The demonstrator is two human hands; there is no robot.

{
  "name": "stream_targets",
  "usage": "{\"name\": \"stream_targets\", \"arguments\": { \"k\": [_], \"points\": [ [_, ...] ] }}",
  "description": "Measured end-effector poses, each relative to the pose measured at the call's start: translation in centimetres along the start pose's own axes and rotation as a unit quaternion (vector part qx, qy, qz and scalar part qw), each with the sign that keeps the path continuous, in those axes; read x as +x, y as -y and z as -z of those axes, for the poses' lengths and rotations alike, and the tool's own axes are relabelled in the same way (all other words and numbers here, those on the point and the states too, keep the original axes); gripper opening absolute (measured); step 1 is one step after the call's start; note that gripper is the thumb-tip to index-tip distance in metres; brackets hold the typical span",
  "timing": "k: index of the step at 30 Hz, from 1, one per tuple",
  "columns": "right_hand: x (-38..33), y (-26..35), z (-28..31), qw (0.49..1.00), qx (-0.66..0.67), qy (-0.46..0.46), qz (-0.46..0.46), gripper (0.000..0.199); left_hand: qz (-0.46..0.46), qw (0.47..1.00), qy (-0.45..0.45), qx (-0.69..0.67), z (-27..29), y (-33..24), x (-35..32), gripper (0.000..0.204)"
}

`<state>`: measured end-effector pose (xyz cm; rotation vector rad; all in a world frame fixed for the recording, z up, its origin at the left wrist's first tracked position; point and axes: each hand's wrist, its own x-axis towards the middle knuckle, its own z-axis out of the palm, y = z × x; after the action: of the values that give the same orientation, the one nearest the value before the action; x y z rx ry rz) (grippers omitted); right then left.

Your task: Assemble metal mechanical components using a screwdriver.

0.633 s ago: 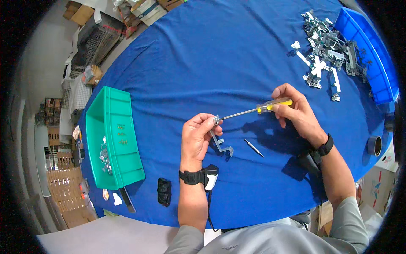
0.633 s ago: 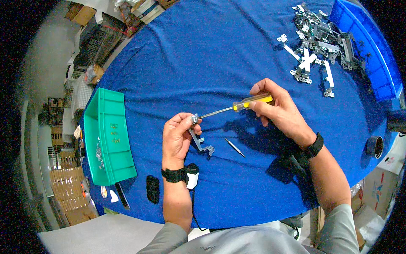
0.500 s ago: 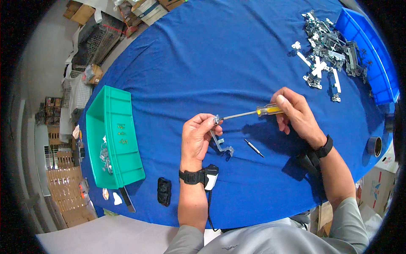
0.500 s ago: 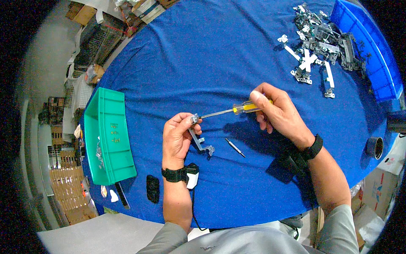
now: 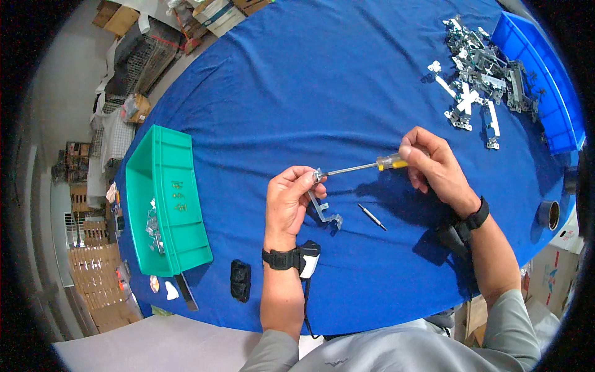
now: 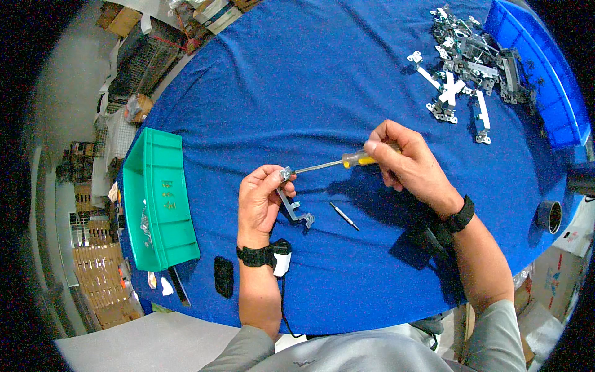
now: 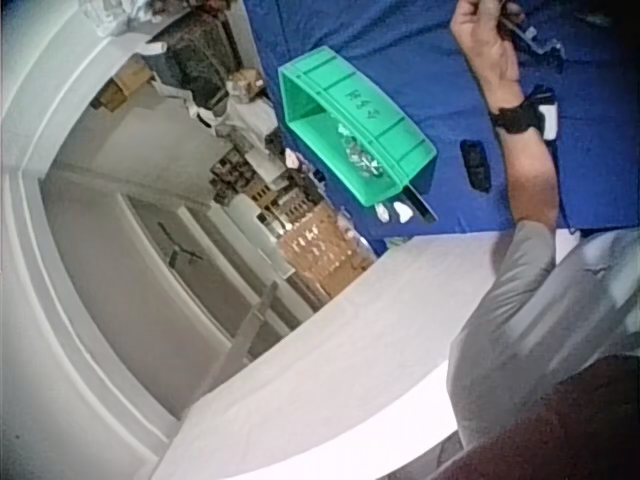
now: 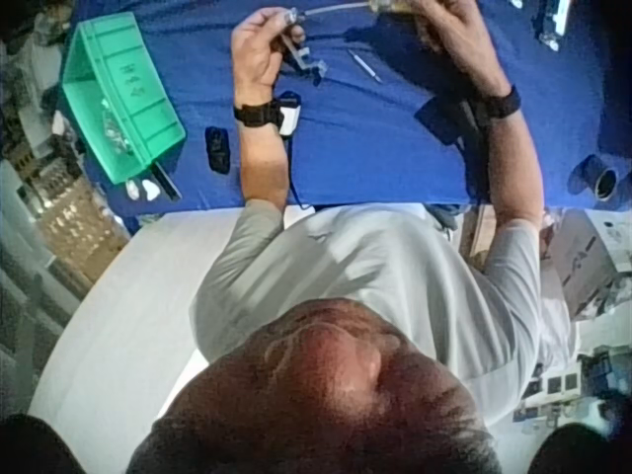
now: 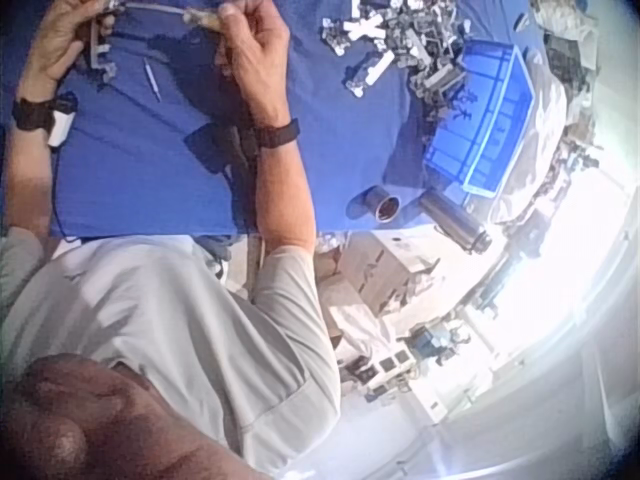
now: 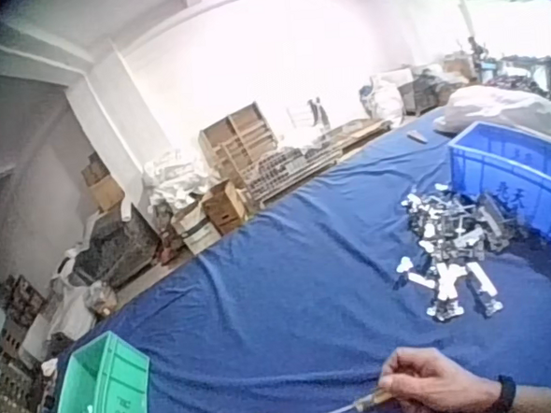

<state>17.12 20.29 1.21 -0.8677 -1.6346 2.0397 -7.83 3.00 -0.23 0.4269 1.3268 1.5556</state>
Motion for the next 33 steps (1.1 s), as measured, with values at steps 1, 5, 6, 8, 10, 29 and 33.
{"name": "stream_targets", "arguments": {
  "k": [1,5,6,8,10,29,33],
  "points": [
    [0.2,-0.5,-0.7,0.999,0.008,-0.025,0.035,0.023,0.001,1.000,0.001,0.001,0.0,0.0,0.0,0.013],
    [0.2,0.2,-1.5,0.997,0.024,-0.053,0.052,0.024,0.003,1.000,0.004,0.009,0.0,0.0,-0.1,0.013],
    [0.1,0.2,-1.1,0.999,0.016,-0.025,0.028,0.022,0.003,1.000,0.002,0.009,0.1,0.0,-0.1,0.014],
    [-0.2,0.2,0.2,0.999,-0.002,0.027,-0.019,0.020,0.001,1.000,0.002,0.006,0.0,0.0,0.0,0.014],
    [-0.1,0.1,0.0,1.000,-0.003,0.016,0.002,0.020,0.001,1.000,0.001,0.001,0.1,0.0,0.0,0.014],
    [-0.2,0.5,-0.4,1.000,0.023,0.013,-0.015,0.018,0.000,1.000,0.006,-0.003,0.1,0.0,-0.1,0.014],
    [0.0,-0.2,0.2,1.000,-0.021,0.014,0.013,0.020,-0.005,1.000,0.005,-0.006,0.0,0.0,0.0,0.014]
  ]
}}
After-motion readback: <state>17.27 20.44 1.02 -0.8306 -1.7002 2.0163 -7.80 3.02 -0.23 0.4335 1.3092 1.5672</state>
